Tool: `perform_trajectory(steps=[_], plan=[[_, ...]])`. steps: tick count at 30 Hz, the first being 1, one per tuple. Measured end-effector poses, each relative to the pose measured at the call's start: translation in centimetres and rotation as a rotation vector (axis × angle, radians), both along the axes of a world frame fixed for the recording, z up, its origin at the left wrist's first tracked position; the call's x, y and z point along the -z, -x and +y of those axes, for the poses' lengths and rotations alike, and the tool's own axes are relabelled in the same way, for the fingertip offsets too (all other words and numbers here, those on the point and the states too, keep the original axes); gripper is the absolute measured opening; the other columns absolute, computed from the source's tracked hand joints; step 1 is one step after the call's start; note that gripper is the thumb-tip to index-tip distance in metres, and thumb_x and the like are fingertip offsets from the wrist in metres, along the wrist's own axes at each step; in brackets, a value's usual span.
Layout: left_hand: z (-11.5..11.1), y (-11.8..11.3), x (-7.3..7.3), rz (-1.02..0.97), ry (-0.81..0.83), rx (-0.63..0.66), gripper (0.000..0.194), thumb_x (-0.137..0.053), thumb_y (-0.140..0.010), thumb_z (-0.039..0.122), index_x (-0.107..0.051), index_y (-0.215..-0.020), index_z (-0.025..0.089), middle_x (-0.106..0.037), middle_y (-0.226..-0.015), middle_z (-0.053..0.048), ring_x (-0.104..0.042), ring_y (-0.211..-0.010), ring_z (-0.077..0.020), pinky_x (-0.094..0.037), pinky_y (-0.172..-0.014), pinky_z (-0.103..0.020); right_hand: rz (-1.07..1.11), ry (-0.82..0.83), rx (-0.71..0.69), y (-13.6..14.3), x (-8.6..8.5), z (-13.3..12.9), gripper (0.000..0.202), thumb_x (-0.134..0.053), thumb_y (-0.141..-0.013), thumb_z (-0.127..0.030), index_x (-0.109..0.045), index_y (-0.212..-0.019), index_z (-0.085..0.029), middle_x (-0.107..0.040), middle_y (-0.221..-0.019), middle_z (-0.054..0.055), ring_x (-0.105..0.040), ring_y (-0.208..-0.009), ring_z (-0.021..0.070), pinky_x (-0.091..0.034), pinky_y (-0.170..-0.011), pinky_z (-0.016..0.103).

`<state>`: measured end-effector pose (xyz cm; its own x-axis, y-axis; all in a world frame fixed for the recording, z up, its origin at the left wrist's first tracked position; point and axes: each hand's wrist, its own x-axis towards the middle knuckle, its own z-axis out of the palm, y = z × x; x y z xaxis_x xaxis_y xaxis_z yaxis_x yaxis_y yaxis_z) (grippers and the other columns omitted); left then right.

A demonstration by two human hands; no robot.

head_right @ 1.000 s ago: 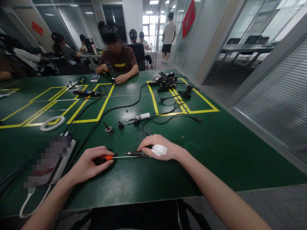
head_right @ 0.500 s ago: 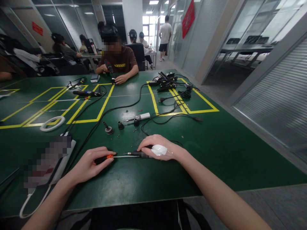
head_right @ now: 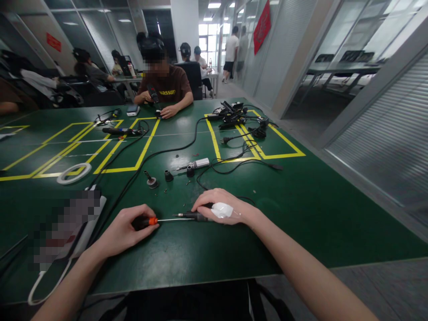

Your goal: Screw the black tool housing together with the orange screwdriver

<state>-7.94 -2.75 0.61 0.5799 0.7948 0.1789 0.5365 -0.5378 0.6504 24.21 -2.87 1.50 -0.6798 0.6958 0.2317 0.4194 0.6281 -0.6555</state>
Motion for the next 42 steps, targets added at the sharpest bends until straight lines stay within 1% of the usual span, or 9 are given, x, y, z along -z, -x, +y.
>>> perform_trajectory(steps=[5, 11, 17, 21, 24, 27, 36, 39, 42], plan=[[0.1, 0.29, 0.06, 0.01, -0.05, 0.015, 0.009, -0.067, -0.088, 0.027, -0.07, -0.083, 0.019, -0.073, -0.076, -0.001, -0.067, -0.068, -0.0146, -0.05, -0.063, -0.022, -0.008, 0.018, 0.005, 0.03, 0.02, 0.0, 0.024, -0.056, -0.1, -0.02, -0.079, -0.103, -0.017, -0.081, -0.105, 0.01, -0.076, -0.097, 0.0207, -0.055, -0.09, 0.031], [0.19, 0.32, 0.02, 0.014, -0.09, 0.035, 0.008, -0.068, -0.089, 0.026, -0.072, -0.086, 0.02, -0.075, -0.078, -0.002, -0.069, -0.069, -0.0149, -0.052, -0.066, -0.022, 0.011, 0.007, 0.002, 0.07, 0.1, -0.02, 0.027, -0.054, -0.1, -0.021, -0.08, -0.103, -0.015, -0.081, -0.104, 0.011, -0.075, -0.095, 0.0204, -0.055, -0.089, 0.03], [0.15, 0.08, -0.02, 0.015, -0.117, 0.059, 0.007, -0.066, -0.087, 0.024, -0.07, -0.083, 0.019, -0.072, -0.075, 0.0, -0.066, -0.065, -0.0133, -0.05, -0.065, -0.022, 0.004, 0.007, 0.0, 0.0, 0.3, 0.09, 0.026, -0.054, -0.1, -0.022, -0.08, -0.104, -0.016, -0.081, -0.105, 0.01, -0.075, -0.095, 0.0199, -0.055, -0.089, 0.03], [0.16, 0.16, 0.23, -0.012, -0.099, 0.022, 0.006, -0.068, -0.083, 0.024, -0.068, -0.088, 0.02, -0.07, -0.077, 0.0, -0.064, -0.066, -0.0134, -0.05, -0.064, -0.022, 0.006, -0.001, -0.005, -0.06, 0.36, 0.11, 0.026, -0.054, -0.101, -0.021, -0.08, -0.104, -0.016, -0.081, -0.104, 0.011, -0.075, -0.095, 0.0201, -0.055, -0.089, 0.03], [0.2, 0.2, 0.4, -0.021, -0.083, 0.003, 0.002, -0.065, -0.081, 0.02, -0.063, -0.082, 0.02, -0.065, -0.071, 0.003, -0.059, -0.062, -0.0121, -0.046, -0.06, -0.021, 0.006, -0.001, -0.005, -0.08, 0.32, 0.09, 0.026, -0.054, -0.101, -0.021, -0.08, -0.103, -0.016, -0.081, -0.103, 0.01, -0.075, -0.095, 0.0201, -0.055, -0.089, 0.03], [0.24, 0.17, 0.49, -0.021, -0.082, 0.007, 0.005, -0.062, -0.081, 0.017, -0.061, -0.077, 0.02, -0.062, -0.069, 0.004, -0.056, -0.061, -0.0114, -0.043, -0.059, -0.021, 0.009, 0.001, -0.003, -0.08, 0.3, 0.11, 0.026, -0.055, -0.101, -0.021, -0.08, -0.104, -0.017, -0.081, -0.104, 0.01, -0.075, -0.095, 0.0201, -0.055, -0.089, 0.03], [0.21, 0.38, 0.45, -0.017, -0.065, 0.008, 0.012, -0.063, -0.084, 0.019, -0.058, -0.074, 0.02, -0.064, -0.071, 0.002, -0.059, -0.063, -0.0119, -0.044, -0.061, -0.021, -0.005, 0.019, 0.002, -0.05, 0.2, 0.12, 0.025, -0.056, -0.1, -0.02, -0.08, -0.104, -0.015, -0.081, -0.105, 0.01, -0.076, -0.096, 0.0204, -0.055, -0.089, 0.03], [0.2, 0.29, 0.37, -0.008, -0.056, 0.017, 0.006, -0.063, -0.083, 0.019, -0.061, -0.077, 0.02, -0.065, -0.073, 0.002, -0.059, -0.064, -0.0121, -0.045, -0.061, -0.021, -0.006, 0.02, 0.005, -0.02, 0.16, 0.1, 0.026, -0.055, -0.1, -0.022, -0.08, -0.104, -0.016, -0.081, -0.104, 0.01, -0.075, -0.096, 0.0202, -0.055, -0.09, 0.031], [0.21, 0.17, 0.32, -0.009, -0.057, 0.01, 0.002, -0.063, -0.082, 0.019, -0.063, -0.081, 0.02, -0.062, -0.07, 0.003, -0.057, -0.061, -0.0116, -0.044, -0.06, -0.021, -0.01, 0.03, 0.008, -0.01, 0.17, 0.11, 0.027, -0.055, -0.1, -0.023, -0.08, -0.104, -0.017, -0.081, -0.105, 0.01, -0.075, -0.096, 0.0203, -0.055, -0.09, 0.031]])
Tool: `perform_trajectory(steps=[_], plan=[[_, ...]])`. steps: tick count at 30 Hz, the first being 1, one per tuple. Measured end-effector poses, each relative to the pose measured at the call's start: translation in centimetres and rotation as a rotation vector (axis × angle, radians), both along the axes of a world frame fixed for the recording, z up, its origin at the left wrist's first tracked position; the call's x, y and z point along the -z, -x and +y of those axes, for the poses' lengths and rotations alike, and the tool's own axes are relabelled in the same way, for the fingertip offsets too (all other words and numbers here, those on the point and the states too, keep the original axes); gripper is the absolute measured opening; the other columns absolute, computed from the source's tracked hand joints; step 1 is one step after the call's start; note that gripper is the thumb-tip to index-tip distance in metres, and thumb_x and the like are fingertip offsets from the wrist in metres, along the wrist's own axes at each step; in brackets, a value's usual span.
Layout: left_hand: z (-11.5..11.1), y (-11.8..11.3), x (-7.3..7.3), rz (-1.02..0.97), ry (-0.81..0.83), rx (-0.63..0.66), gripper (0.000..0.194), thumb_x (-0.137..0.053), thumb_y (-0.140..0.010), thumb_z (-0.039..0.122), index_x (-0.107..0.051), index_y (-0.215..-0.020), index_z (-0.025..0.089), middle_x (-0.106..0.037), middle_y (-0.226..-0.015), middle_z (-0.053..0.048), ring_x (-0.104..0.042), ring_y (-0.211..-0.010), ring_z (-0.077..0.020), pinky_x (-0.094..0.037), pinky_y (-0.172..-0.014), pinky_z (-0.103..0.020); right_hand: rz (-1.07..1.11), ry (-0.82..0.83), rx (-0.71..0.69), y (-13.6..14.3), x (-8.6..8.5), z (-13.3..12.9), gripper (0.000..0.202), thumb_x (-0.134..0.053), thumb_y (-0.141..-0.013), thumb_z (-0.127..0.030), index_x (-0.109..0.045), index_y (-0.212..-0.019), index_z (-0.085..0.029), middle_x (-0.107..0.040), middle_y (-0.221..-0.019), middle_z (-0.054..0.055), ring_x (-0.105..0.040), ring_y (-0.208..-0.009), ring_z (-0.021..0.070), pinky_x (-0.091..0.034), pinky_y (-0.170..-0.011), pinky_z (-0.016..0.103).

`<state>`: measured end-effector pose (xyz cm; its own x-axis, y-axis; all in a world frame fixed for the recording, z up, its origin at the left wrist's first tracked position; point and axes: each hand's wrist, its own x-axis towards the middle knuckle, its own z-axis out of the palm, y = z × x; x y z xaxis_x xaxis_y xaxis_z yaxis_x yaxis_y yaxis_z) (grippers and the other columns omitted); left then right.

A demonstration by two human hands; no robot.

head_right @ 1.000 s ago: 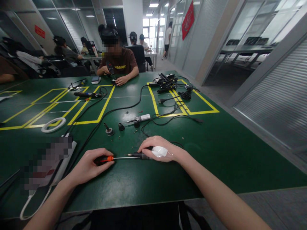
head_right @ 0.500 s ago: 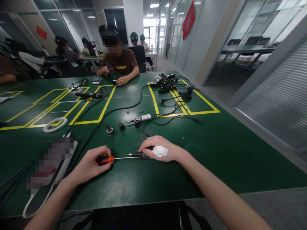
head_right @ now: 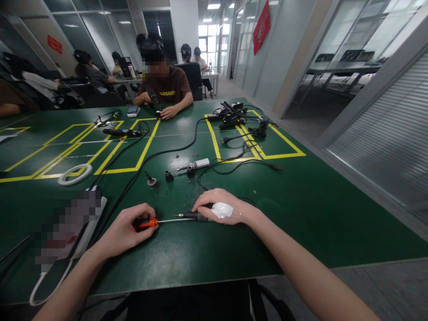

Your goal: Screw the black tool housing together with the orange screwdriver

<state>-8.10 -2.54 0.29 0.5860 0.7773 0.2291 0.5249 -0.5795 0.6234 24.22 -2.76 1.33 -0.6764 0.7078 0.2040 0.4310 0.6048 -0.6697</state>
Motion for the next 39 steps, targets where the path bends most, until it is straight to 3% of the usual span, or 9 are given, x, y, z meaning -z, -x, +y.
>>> perform_trajectory(steps=[9, 15, 24, 29, 39], plan=[[-0.09, 0.05, -0.17, -0.015, 0.011, 0.004, 0.011, -0.057, -0.073, 0.011, -0.061, -0.078, 0.02, -0.061, -0.072, 0.003, -0.056, -0.063, -0.0117, -0.043, -0.06, -0.021, 0.018, -0.019, 0.0, 0.04, -0.05, -0.01, 0.026, -0.054, -0.1, -0.022, -0.08, -0.103, -0.016, -0.081, -0.104, 0.01, -0.076, -0.094, 0.0198, -0.055, -0.088, 0.03], [0.02, 0.11, 0.16, -0.046, 0.022, 0.0, 0.008, -0.058, -0.076, 0.014, -0.055, -0.072, 0.021, -0.066, -0.075, 0.001, -0.06, -0.066, -0.0128, -0.047, -0.065, -0.023, -0.006, -0.003, 0.003, 0.09, -0.28, -0.02, 0.026, -0.055, -0.1, -0.022, -0.08, -0.104, -0.016, -0.082, -0.105, 0.01, -0.075, -0.096, 0.0198, -0.055, -0.09, 0.03], [0.04, 0.05, -0.27, -0.025, 0.017, 0.008, 0.007, -0.061, -0.08, 0.016, -0.065, -0.076, 0.02, -0.074, -0.08, -0.002, -0.067, -0.072, -0.0154, -0.052, -0.07, -0.025, 0.004, 0.01, 0.005, 0.09, -0.1, -0.02, 0.028, -0.053, -0.101, -0.024, -0.08, -0.104, -0.017, -0.082, -0.105, 0.01, -0.075, -0.096, 0.0199, -0.055, -0.09, 0.03], [0.17, 0.19, -0.15, -0.004, -0.056, 0.023, 0.008, -0.063, -0.082, 0.016, -0.068, -0.077, 0.02, -0.072, -0.08, -0.003, -0.067, -0.074, -0.0161, -0.052, -0.07, -0.026, 0.008, 0.012, 0.007, 0.08, -0.1, -0.02, 0.028, -0.053, -0.102, -0.024, -0.08, -0.104, -0.017, -0.081, -0.105, 0.01, -0.075, -0.096, 0.0203, -0.055, -0.091, 0.03], [0.17, 0.32, -0.08, 0.003, -0.039, 0.045, 0.008, -0.063, -0.083, 0.015, -0.069, -0.079, 0.02, -0.071, -0.081, -0.003, -0.066, -0.074, -0.0158, -0.052, -0.071, -0.026, 0.012, 0.006, 0.003, 0.03, 0.1, 0.03, 0.027, -0.054, -0.101, -0.022, -0.08, -0.105, -0.015, -0.081, -0.105, 0.01, -0.075, -0.096, 0.0199, -0.054, -0.09, 0.03]])
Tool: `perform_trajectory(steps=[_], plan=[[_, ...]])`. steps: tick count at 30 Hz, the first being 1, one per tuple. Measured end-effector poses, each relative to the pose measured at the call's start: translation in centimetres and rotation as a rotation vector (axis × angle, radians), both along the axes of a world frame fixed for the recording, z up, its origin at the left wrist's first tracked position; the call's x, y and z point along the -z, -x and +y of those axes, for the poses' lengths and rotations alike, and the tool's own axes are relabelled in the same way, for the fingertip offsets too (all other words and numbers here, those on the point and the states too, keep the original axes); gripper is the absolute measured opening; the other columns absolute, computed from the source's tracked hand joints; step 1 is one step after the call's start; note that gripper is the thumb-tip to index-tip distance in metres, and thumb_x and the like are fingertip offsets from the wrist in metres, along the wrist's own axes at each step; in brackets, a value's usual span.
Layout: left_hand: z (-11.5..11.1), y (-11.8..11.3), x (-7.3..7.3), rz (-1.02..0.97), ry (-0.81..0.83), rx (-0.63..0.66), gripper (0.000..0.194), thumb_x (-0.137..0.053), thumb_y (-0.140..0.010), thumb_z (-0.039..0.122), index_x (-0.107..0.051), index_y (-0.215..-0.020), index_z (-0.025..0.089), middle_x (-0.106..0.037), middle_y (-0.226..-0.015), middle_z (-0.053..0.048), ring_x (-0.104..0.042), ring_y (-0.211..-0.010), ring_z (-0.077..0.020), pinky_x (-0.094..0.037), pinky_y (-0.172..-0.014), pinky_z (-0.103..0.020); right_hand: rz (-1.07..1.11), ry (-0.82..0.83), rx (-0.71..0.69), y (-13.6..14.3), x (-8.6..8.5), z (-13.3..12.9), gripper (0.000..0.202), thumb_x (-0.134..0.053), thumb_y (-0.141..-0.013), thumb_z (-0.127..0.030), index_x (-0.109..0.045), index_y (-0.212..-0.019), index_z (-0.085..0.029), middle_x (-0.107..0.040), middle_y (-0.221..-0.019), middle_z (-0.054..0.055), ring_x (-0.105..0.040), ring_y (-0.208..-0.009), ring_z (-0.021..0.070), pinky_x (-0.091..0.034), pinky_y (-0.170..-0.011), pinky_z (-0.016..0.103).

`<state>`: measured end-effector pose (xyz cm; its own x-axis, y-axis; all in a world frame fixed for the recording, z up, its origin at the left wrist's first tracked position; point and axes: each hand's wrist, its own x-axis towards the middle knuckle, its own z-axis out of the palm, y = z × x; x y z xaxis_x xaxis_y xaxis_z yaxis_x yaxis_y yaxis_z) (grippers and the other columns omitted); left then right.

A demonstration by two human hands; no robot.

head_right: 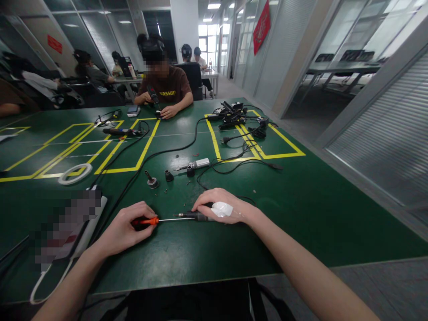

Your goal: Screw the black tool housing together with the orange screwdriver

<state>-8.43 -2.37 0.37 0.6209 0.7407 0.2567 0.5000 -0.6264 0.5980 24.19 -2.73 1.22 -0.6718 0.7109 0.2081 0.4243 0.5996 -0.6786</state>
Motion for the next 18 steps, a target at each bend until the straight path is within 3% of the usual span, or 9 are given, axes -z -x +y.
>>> perform_trajectory(steps=[18], plan=[[-0.08, -0.2, -0.56, 0.007, 0.007, -0.001, 0.008, -0.065, -0.083, 0.018, -0.072, -0.08, 0.02, -0.074, -0.08, -0.003, -0.068, -0.074, -0.0163, -0.053, -0.071, -0.025, -0.01, 0.005, 0.0, 0.0, -0.16, -0.07, 0.027, -0.054, -0.101, -0.024, -0.08, -0.105, -0.017, -0.081, -0.106, 0.01, -0.075, -0.097, 0.0206, -0.055, -0.091, 0.031]])
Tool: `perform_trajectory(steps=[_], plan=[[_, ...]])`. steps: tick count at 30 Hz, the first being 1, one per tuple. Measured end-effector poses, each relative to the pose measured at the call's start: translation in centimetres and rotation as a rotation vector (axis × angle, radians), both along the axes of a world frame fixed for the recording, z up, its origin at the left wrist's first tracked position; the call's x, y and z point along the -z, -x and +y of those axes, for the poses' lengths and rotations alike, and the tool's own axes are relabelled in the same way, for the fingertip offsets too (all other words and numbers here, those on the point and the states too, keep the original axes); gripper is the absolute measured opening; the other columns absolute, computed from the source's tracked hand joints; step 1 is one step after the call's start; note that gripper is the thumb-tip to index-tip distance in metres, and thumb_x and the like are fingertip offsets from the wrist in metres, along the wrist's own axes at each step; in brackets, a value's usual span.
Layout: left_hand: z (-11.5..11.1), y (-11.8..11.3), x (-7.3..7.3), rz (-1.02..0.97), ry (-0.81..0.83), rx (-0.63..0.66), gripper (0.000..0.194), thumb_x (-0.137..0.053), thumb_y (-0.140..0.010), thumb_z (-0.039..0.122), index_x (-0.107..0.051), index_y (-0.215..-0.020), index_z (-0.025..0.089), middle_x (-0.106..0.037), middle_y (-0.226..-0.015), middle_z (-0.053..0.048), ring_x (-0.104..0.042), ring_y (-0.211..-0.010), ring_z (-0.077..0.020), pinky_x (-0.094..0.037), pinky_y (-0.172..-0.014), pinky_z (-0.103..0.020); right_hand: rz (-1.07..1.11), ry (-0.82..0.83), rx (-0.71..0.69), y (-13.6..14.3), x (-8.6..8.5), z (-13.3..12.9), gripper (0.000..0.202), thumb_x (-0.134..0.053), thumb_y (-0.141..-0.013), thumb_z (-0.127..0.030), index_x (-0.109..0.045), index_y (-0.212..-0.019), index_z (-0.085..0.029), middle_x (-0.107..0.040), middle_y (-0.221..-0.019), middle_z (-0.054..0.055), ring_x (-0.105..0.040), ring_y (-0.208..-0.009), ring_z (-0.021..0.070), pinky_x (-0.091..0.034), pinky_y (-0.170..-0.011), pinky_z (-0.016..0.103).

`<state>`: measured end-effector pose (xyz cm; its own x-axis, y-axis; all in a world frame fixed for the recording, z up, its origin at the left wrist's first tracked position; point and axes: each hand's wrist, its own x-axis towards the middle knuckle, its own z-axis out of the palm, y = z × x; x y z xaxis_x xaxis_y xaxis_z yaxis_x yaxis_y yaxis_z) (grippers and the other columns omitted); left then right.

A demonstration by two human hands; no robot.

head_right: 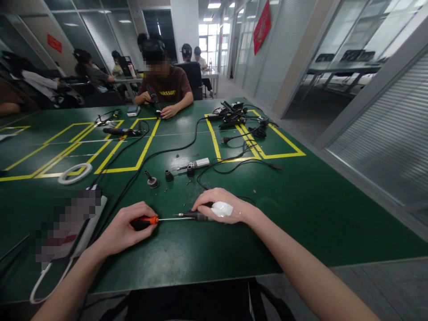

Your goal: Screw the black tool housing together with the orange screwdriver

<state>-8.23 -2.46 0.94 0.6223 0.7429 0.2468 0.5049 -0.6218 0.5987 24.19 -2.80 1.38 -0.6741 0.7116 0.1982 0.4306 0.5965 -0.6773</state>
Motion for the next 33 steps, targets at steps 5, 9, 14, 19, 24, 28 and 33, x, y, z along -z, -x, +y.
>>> perform_trajectory(steps=[5, 9, 14, 19, 24, 28, 33], plan=[[0.01, -0.11, -0.08, -0.011, -0.024, 0.019, 0.01, -0.065, -0.084, 0.016, -0.074, -0.081, 0.02, -0.074, -0.08, -0.003, -0.068, -0.074, -0.0166, -0.054, -0.072, -0.026, 0.008, -0.008, -0.006, -0.05, 0.01, 0.04, 0.026, -0.054, -0.101, -0.023, -0.08, -0.105, -0.016, -0.081, -0.106, 0.01, -0.076, -0.096, 0.0204, -0.055, -0.09, 0.03], [0.01, -0.15, -0.05, -0.006, -0.02, 0.012, 0.009, -0.066, -0.085, 0.017, -0.074, -0.082, 0.021, -0.075, -0.08, -0.004, -0.067, -0.077, -0.018, -0.054, -0.074, -0.028, -0.002, -0.008, -0.003, -0.11, 0.1, 0.06, 0.026, -0.055, -0.102, -0.023, -0.08, -0.105, -0.017, -0.081, -0.106, 0.01, -0.075, -0.097, 0.0202, -0.054, -0.091, 0.03], [0.02, -0.06, 0.07, -0.003, -0.006, 0.01, 0.01, -0.065, -0.086, 0.02, -0.075, -0.083, 0.02, -0.076, -0.082, -0.005, -0.067, -0.078, -0.0186, -0.055, -0.075, -0.029, -0.006, -0.012, -0.006, -0.04, 0.06, 0.02, 0.027, -0.054, -0.101, -0.023, -0.08, -0.105, -0.017, -0.081, -0.106, 0.01, -0.075, -0.096, 0.02, -0.055, -0.09, 0.03], [-0.02, -0.14, -0.1, -0.005, -0.014, 0.012, 0.01, -0.065, -0.086, 0.021, -0.075, -0.082, 0.021, -0.076, -0.082, -0.005, -0.067, -0.078, -0.0184, -0.055, -0.074, -0.028, -0.001, -0.011, -0.002, -0.06, 0.03, -0.05, 0.026, -0.055, -0.101, -0.022, -0.08, -0.105, -0.016, -0.081, -0.105, 0.01, -0.075, -0.096, 0.0203, -0.055, -0.09, 0.03], [-0.02, -0.14, -0.17, 0.001, -0.024, 0.015, 0.01, -0.066, -0.087, 0.022, -0.075, -0.083, 0.02, -0.077, -0.082, -0.005, -0.068, -0.077, -0.0186, -0.055, -0.074, -0.028, 0.005, -0.01, -0.009, -0.06, -0.08, -0.04, 0.025, -0.056, -0.101, -0.022, -0.08, -0.104, -0.016, -0.081, -0.106, 0.01, -0.076, -0.097, 0.0208, -0.054, -0.09, 0.031], [0.0, -0.1, -0.12, -0.013, -0.044, 0.027, 0.01, -0.066, -0.087, 0.021, -0.075, -0.083, 0.02, -0.076, -0.081, -0.004, -0.069, -0.075, -0.0173, -0.055, -0.073, -0.026, 0.005, -0.002, -0.003, -0.04, -0.13, -0.04, 0.026, -0.055, -0.101, -0.022, -0.08, -0.105, -0.016, -0.081, -0.105, 0.01, -0.075, -0.096, 0.0209, -0.055, -0.09, 0.031], [-0.04, -0.12, -0.07, -0.008, -0.025, 0.031, 0.013, -0.063, -0.089, 0.021, -0.075, -0.084, 0.019, -0.076, -0.082, -0.004, -0.071, -0.073, -0.0155, -0.053, -0.071, -0.022, 0.008, 0.004, -0.002, -0.04, -0.21, -0.05, 0.027, -0.054, -0.1, -0.022, -0.08, -0.105, -0.014, -0.081, -0.106, 0.011, -0.075, -0.097, 0.0212, -0.055, -0.091, 0.031]])
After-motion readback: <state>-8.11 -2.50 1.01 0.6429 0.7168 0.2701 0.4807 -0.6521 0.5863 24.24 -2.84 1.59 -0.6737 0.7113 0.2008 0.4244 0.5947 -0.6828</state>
